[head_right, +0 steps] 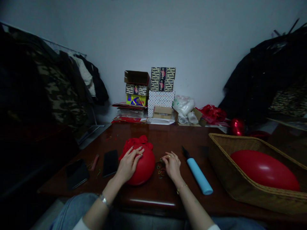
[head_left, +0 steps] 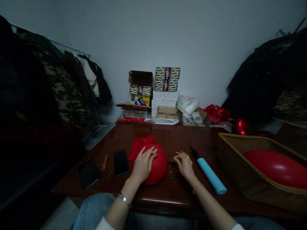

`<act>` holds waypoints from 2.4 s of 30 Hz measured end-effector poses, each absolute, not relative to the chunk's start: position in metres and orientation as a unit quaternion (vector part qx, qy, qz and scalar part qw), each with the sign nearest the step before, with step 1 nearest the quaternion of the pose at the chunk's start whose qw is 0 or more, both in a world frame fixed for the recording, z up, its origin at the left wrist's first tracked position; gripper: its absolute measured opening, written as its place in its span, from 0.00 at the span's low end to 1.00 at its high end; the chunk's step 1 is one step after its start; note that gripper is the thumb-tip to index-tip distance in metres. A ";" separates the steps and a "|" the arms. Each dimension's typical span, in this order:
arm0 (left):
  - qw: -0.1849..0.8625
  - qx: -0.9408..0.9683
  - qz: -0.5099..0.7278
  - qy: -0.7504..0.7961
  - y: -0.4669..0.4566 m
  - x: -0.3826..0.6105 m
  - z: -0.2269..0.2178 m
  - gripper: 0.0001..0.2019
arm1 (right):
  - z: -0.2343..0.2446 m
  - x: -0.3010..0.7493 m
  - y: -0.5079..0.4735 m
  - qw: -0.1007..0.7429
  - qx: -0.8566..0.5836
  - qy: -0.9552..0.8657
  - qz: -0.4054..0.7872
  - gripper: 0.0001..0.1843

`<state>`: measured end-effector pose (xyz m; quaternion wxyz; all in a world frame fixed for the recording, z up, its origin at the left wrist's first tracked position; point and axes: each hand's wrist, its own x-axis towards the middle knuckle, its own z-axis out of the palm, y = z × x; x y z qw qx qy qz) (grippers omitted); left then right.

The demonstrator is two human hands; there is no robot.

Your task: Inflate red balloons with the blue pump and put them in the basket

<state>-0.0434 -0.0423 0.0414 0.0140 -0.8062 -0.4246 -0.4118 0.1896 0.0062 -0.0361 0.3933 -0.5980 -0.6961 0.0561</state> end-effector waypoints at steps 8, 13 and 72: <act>0.019 -0.807 -0.414 -0.421 -0.043 -0.043 0.043 0.10 | 0.012 0.135 -0.011 0.536 -0.488 -0.681 0.101 0.12; 0.038 -0.804 -0.423 -0.417 -0.040 -0.046 0.038 0.13 | 0.033 0.106 -0.029 0.571 -0.453 -0.677 0.103 0.11; -0.051 -0.774 -0.452 -0.440 -0.057 -0.040 0.054 0.19 | 0.028 0.097 -0.023 0.555 -0.378 -0.717 0.187 0.18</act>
